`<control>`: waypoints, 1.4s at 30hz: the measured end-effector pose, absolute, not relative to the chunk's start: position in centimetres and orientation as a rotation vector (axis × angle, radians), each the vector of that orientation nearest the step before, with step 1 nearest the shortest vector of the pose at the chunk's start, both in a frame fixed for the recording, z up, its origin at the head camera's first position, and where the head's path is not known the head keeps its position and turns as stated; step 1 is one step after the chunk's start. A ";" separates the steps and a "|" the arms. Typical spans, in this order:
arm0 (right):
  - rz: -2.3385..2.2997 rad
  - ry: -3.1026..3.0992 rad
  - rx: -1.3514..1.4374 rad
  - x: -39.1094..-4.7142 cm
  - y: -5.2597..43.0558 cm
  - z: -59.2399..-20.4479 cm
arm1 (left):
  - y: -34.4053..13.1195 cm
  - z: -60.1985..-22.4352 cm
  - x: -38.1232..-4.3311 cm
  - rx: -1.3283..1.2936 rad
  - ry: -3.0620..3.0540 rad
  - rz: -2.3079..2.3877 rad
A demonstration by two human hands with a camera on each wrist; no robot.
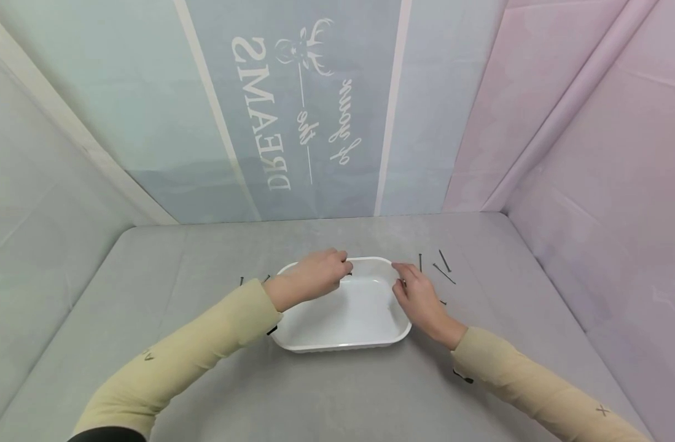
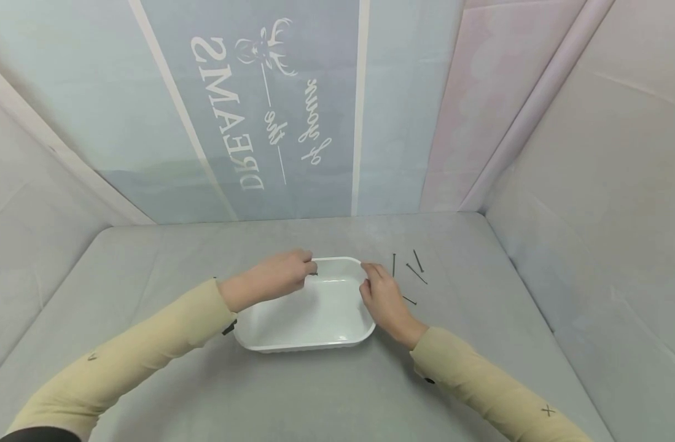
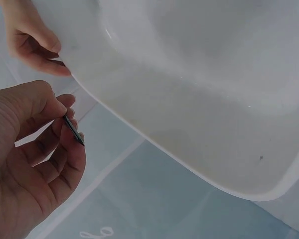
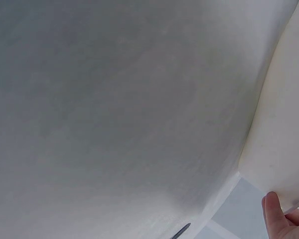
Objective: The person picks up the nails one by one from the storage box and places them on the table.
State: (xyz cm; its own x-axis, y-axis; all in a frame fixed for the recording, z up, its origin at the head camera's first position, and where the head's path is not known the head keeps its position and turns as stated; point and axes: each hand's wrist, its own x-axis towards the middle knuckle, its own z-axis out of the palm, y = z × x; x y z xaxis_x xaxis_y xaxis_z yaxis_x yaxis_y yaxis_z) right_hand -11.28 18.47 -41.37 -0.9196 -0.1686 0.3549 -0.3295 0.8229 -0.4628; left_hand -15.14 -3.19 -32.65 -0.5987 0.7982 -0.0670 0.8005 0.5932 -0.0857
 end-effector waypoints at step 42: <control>0.784 -2.730 0.454 -12.8 19.8 -40.6 | -5.8 -31.2 -17.2 1.224 2.917 0.154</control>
State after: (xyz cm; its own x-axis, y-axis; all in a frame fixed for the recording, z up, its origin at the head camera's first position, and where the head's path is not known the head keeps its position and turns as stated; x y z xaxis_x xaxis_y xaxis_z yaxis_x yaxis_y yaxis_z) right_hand -12.82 19.83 -40.61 -0.9162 -0.2228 0.3330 -0.3656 0.8052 -0.4670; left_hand -17.24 -5.77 -31.21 -0.7008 0.7107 0.0608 0.7132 0.6964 0.0796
